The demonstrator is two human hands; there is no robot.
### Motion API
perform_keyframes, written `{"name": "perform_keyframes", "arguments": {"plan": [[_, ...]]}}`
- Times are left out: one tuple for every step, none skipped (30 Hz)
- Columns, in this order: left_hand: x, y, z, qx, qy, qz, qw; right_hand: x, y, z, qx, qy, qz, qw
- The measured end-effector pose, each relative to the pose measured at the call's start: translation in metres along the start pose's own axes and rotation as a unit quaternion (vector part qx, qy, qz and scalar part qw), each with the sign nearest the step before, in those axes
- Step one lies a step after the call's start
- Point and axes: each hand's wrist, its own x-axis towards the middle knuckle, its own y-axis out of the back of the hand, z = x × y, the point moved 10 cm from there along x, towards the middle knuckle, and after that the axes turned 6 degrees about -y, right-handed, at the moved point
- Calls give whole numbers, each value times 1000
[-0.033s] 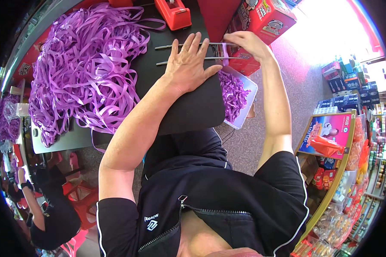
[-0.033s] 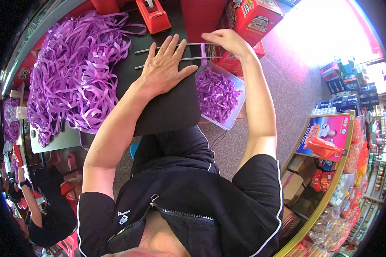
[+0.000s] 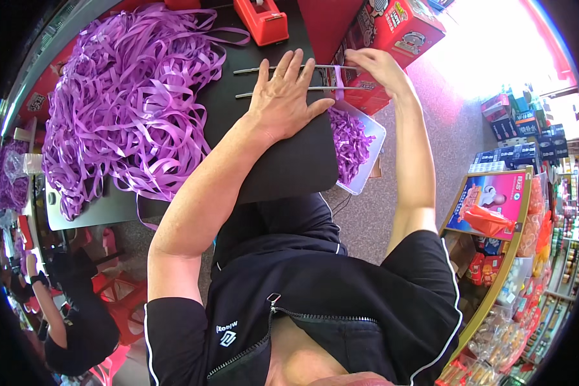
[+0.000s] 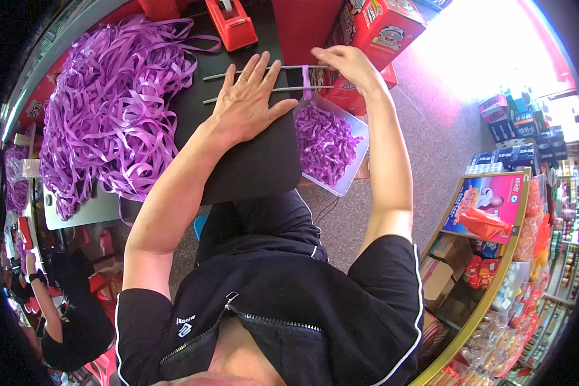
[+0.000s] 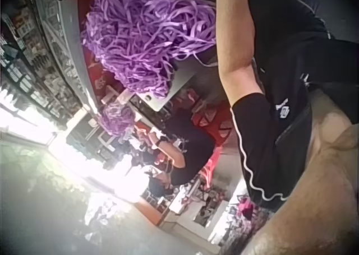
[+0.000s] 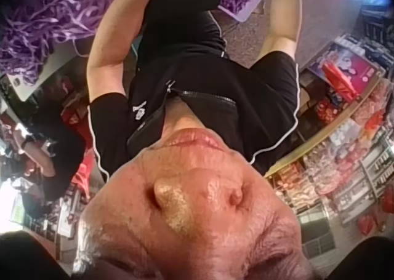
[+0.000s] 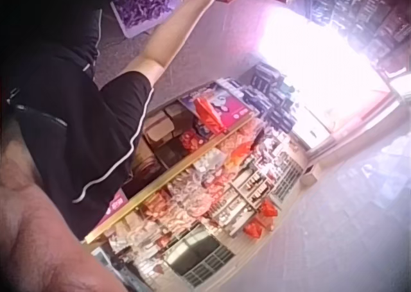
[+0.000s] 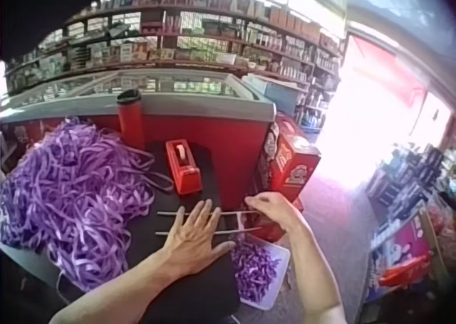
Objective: Wrapping long purple ribbon around a metal jig and cutting it into uniform small pieces.
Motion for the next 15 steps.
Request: {"name": "perform_keyframes", "arguments": {"plan": [[1,2,2,4,-5,3,1000,-8,17,8,-12,-38,52,998],[0,1,-1,2,1,4,1000,-21,9,-1,-15,-37,48,998],[-2,1,-3,1,5,5,1000,-34,-4,-3,-15,-76,21,997],[-1,1,-2,0,3,6,1000,-44,-11,0,-11,-118,1,993],[-1,1,-2,-2,1,5,1000,-43,-21,21,64,-145,-27,987],[-1,1,-2,-5,2,4,1000,-44,-21,25,64,-147,-25,987],[-1,2,-3,-5,5,4,1000,-46,-36,25,115,-155,-86,977],[-1,1,-4,-5,5,4,1000,-48,-51,22,166,-162,-146,962],[-2,0,-5,-5,5,7,1000,-49,-57,20,209,-162,-150,953],[-2,0,-5,-7,3,10,1000,-46,-56,24,209,-161,-148,953],[-1,1,-4,-7,3,11,1000,-42,-60,30,228,-162,-165,946],[0,1,-3,-7,0,10,1000,-40,-62,33,247,-163,-182,938],[-1,0,-4,-6,1,7,1000,-40,-62,31,247,-163,-185,937],[-2,-1,-5,-5,3,5,1000,-41,-60,28,223,-163,-197,941],[-2,0,-6,-6,3,9,1000,-42,-59,26,198,-163,-209,944]]}}
